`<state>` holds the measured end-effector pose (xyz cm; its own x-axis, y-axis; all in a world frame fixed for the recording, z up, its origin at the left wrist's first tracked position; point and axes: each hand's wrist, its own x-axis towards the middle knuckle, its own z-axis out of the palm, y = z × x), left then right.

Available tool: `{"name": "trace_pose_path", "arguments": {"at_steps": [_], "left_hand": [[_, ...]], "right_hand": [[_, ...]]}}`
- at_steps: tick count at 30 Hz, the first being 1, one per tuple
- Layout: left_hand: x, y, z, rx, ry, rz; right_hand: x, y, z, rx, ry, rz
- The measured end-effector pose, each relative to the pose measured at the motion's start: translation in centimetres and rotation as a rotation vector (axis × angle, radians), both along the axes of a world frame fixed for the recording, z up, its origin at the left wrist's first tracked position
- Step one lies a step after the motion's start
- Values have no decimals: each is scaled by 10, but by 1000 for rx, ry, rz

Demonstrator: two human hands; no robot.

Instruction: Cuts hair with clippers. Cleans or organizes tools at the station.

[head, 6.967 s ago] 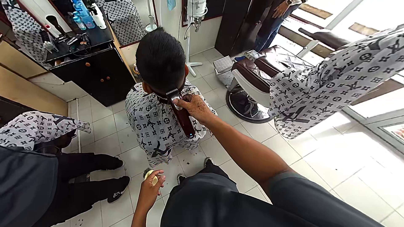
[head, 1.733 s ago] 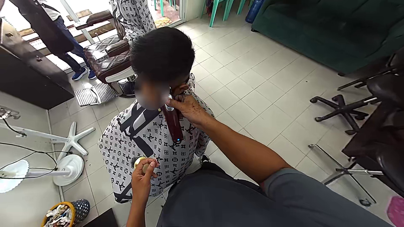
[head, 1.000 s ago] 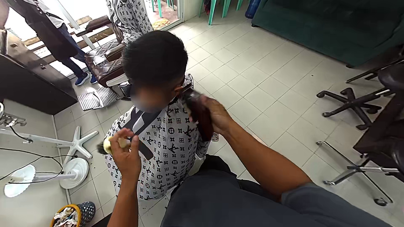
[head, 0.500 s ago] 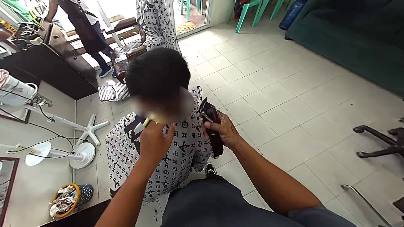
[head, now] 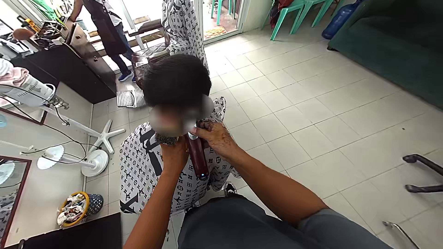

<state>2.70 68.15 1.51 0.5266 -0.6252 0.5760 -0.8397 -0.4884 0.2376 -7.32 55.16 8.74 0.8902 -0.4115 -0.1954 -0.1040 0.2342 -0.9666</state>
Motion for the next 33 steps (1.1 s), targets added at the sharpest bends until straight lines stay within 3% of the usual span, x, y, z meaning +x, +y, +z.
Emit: {"name": "trace_pose_path", "arguments": {"at_steps": [8,18,21,28,33], "left_hand": [[-2,-3,-5,-37,91,40],[-1,-5,-5,61,-7,88],[1,-5,-10,76,-74,75],[0,-3,-13,66,-61,55],[-5,-4,-11,112,-54,90]], "right_hand": [[14,2,1,-41,-21,-39],[11,-7,1,-127,-89,9],[7,-19,-7,-52,-23,62],[1,-27,-5,-34,-118,39],[0,-38,-9,89,-116,46]]}}
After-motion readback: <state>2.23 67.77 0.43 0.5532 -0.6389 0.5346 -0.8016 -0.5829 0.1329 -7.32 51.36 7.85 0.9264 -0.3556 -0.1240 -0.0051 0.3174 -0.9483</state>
